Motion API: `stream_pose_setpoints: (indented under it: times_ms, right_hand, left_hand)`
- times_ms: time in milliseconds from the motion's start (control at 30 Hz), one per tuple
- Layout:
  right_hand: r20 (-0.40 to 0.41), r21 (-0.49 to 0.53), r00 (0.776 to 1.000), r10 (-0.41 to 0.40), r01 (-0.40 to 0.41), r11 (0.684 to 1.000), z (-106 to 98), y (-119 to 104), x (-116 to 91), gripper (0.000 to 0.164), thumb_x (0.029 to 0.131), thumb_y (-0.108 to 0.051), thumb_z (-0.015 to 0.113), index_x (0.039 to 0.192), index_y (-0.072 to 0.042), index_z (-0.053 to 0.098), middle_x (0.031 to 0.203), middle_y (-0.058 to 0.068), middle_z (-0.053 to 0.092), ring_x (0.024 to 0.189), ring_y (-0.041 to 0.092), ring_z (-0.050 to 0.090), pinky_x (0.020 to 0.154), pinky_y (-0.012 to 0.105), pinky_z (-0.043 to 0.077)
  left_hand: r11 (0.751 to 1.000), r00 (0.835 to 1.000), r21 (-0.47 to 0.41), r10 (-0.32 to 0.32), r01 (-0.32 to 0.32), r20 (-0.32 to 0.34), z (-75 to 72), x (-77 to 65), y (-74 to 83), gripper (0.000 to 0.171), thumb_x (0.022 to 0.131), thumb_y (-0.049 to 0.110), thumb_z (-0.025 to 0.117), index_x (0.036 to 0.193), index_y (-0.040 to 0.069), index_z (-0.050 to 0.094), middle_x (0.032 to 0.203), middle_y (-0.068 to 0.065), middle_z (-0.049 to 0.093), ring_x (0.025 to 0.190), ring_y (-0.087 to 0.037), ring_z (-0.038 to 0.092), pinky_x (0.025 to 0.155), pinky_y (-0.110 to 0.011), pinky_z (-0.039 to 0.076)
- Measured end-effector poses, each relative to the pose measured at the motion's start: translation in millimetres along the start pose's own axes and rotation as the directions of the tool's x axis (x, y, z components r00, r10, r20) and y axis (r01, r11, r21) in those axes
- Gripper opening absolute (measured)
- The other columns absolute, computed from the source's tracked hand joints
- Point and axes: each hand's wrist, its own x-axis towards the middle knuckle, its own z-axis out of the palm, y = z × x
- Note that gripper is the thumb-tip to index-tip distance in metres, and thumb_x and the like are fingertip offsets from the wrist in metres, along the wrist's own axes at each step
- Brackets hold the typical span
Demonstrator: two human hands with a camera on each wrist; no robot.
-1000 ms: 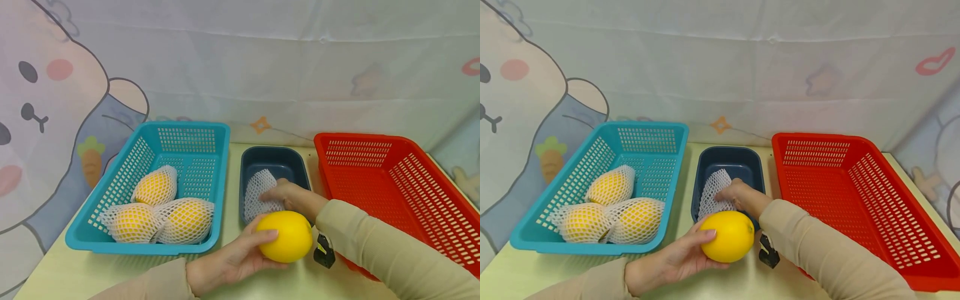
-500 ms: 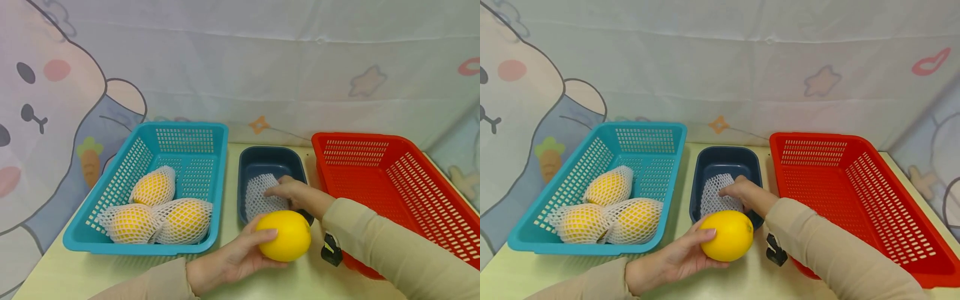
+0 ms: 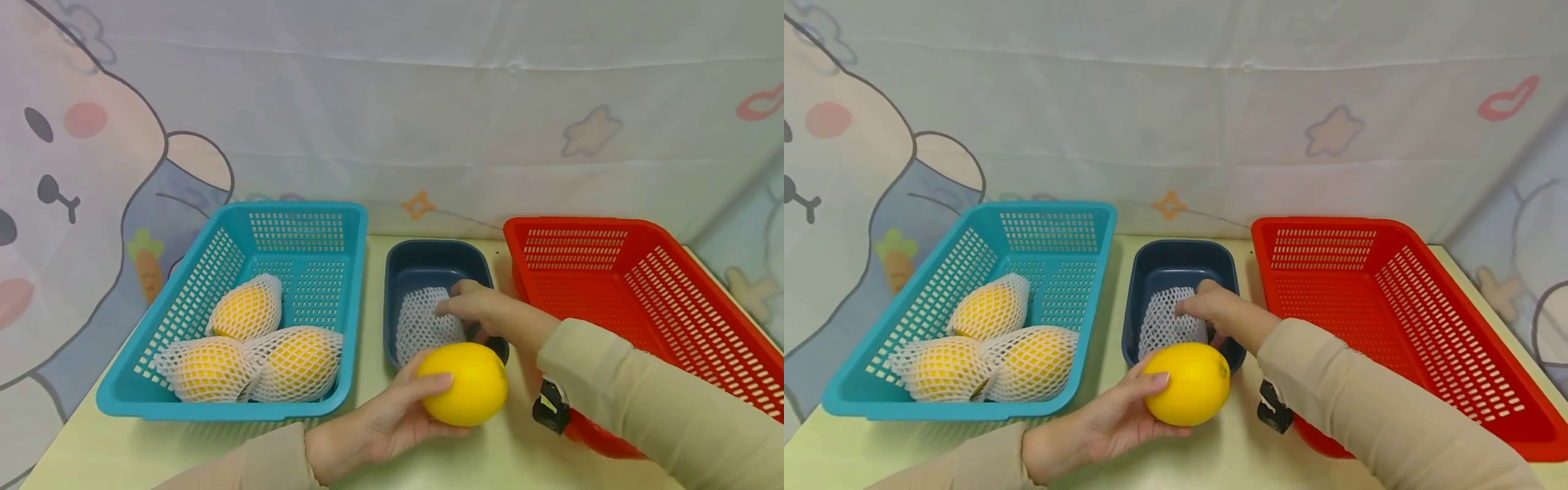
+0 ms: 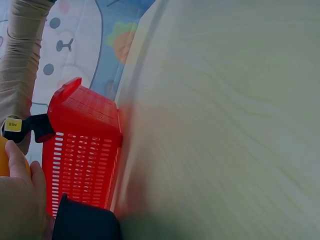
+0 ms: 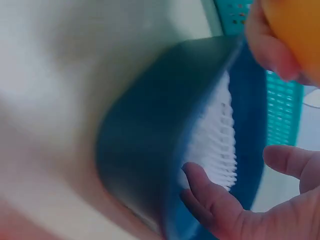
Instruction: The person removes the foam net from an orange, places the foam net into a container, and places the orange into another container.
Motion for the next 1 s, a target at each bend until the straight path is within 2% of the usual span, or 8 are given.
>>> stream_pose_setpoints:
  times_ms: [133,233,400,467,633,833,1000]
  right_hand:
    - [0.028,0.056,0.999,-0.028,0.026,0.998,-12,-11,-9,0.065,0.091,-0.019,0.057,0.142,-0.002,0.021,0.138,0.024,0.032,0.12,0.042,0.042,0.075,0.05,0.052]
    - [0.047,0.082,0.997,-0.062,0.058,0.995,-26,-18,-17,0.063,0.093,-0.02,0.055,0.143,-0.003,0.021,0.141,0.024,0.03,0.123,0.043,0.039,0.076,0.049,0.052]
    - [0.059,0.034,0.988,-0.14,0.138,0.99,-56,-22,-32,0.055,0.093,-0.021,0.054,0.14,-0.002,0.031,0.138,0.024,0.037,0.121,0.041,0.043,0.087,0.048,0.048]
    - [0.042,0.001,0.985,-0.167,0.167,0.986,-70,-19,-36,0.054,0.092,-0.022,0.056,0.138,-0.002,0.035,0.135,0.024,0.04,0.117,0.039,0.046,0.087,0.047,0.048]
    - [-0.001,-0.062,0.98,-0.197,0.196,0.979,-103,-2,-42,0.056,0.091,-0.027,0.057,0.136,0.0,0.037,0.13,0.023,0.043,0.11,0.035,0.049,0.083,0.045,0.051]
    - [-0.038,-0.113,0.982,-0.183,0.178,0.978,-134,30,-47,0.062,0.09,-0.032,0.06,0.136,0.002,0.036,0.127,0.022,0.046,0.104,0.031,0.053,0.081,0.044,0.051]
    - [-0.1,-0.266,0.973,-0.209,0.177,0.948,-161,55,-56,0.062,0.089,-0.034,0.061,0.134,0.002,0.038,0.12,0.021,0.049,0.099,0.029,0.053,0.073,0.041,0.052]
  left_hand:
    - [1.0,1.0,-0.011,0.001,-0.001,0.006,1.2,0.1,1.4,0.05,0.091,0.016,0.052,0.134,0.017,0.027,0.128,-0.017,0.04,0.103,-0.031,0.052,0.084,-0.044,0.05]
    - [1.0,1.0,-0.015,0.012,-0.012,0.015,2.1,0.3,1.6,0.049,0.09,0.015,0.052,0.133,0.017,0.028,0.127,-0.017,0.04,0.103,-0.031,0.052,0.084,-0.043,0.05]
    - [1.0,1.0,-0.006,0.025,-0.025,0.002,5.5,1.3,1.8,0.047,0.09,0.014,0.052,0.132,0.016,0.03,0.126,-0.017,0.042,0.102,-0.031,0.052,0.085,-0.045,0.049]
    - [1.0,1.0,-0.002,0.03,-0.03,-0.002,7.0,2.0,2.3,0.047,0.09,0.014,0.053,0.132,0.016,0.03,0.126,-0.017,0.042,0.102,-0.031,0.053,0.084,-0.045,0.05]
    - [0.999,0.999,0.013,0.05,-0.05,-0.005,10.5,3.9,3.3,0.048,0.089,0.013,0.054,0.131,0.016,0.032,0.126,-0.016,0.043,0.1,-0.03,0.054,0.081,-0.043,0.052]
    - [0.998,0.998,0.017,0.057,-0.057,-0.028,13.0,7.4,0.3,0.048,0.088,0.013,0.055,0.131,0.015,0.033,0.125,-0.017,0.044,0.101,-0.031,0.054,0.083,-0.046,0.05]
    - [0.998,0.997,0.007,0.067,-0.066,-0.047,15.1,11.5,-4.8,0.046,0.088,0.012,0.056,0.128,0.015,0.034,0.124,-0.017,0.045,0.101,-0.031,0.054,0.084,-0.048,0.049]
